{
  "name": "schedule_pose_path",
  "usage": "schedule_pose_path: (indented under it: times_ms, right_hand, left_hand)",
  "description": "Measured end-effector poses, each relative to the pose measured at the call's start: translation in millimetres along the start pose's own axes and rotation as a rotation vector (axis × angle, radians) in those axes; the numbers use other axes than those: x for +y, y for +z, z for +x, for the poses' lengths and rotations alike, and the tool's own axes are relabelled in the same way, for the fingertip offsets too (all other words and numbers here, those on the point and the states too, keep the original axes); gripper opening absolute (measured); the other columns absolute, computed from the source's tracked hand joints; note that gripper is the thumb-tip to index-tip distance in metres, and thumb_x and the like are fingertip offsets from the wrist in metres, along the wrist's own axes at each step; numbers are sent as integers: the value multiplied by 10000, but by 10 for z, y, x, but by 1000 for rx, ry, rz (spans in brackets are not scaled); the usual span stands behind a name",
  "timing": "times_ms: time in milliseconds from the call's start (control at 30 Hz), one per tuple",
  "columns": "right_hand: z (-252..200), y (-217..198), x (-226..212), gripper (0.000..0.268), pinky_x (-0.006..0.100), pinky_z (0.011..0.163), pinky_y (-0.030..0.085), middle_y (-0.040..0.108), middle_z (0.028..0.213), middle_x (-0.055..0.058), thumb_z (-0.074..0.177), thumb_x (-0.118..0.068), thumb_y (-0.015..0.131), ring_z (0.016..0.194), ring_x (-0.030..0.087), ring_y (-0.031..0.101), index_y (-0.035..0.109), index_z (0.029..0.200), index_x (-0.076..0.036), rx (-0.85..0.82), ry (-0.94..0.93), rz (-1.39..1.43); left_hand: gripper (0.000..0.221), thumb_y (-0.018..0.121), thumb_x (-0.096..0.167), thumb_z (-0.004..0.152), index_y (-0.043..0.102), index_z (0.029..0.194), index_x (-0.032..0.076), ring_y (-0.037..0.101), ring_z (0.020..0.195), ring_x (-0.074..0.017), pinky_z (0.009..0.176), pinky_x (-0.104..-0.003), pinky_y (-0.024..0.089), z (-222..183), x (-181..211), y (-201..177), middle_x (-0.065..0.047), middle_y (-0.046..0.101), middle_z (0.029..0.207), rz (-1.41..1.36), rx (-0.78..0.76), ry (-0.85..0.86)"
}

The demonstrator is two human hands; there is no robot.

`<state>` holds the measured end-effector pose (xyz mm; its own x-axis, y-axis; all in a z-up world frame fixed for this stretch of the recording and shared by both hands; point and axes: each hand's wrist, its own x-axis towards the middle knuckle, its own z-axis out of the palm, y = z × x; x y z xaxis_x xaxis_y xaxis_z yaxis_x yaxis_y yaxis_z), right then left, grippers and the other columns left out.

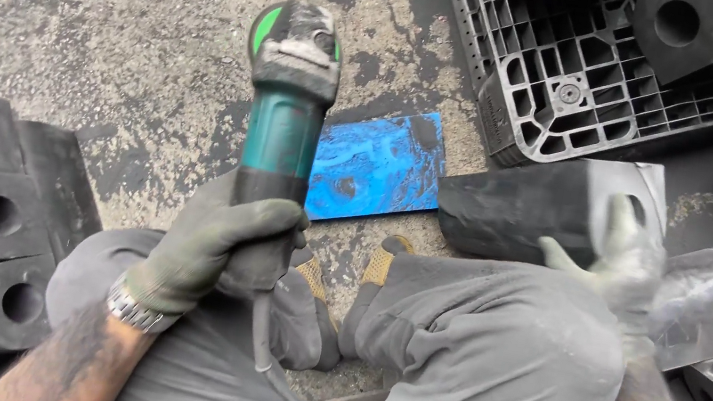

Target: Use an angle grinder to smooth and shape the edges of large black rubber industrial components.

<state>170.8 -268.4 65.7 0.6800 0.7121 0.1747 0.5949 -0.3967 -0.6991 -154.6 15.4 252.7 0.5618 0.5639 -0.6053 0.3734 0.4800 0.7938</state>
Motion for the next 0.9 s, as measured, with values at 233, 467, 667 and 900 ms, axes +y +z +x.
schedule_pose_path:
  times_ms: [233,467,667,900]
  right_hand:
    - [-83,-21,-1321,1012,509,1033,417,491,1334,333,686,-291,919,1231,413,475,384,1461,77,-141,11,-324]
    - [15,-3,-1319,767,495,885,444,523,1098,256,766,-384,903,1006,369,510,462,1212,57,-73,177,-395]
    - [253,129,-1303,638,483,758,468,550,896,190,835,-463,888,814,331,540,530,999,40,-25,291,-440]
    - [459,289,-1060,649,468,611,495,581,661,113,915,-555,869,590,286,576,610,751,18,-4,418,-487]
  left_hand:
    - [317,736,207,853,646,1070,-6,710,723,-167,655,-309,600,-71,30,-2,-116,735,836,-51,-36,47]
    - [335,752,193,813,630,1048,-11,735,746,-168,687,-328,638,-152,58,-141,-90,728,851,-136,-7,19]
    - [345,762,217,807,657,1024,-30,710,690,-165,609,-312,588,-161,32,-338,-115,737,816,-100,12,23]
    - [353,766,241,824,662,1057,-4,689,712,-135,624,-289,573,-195,52,-473,-79,721,831,-214,-13,-18]
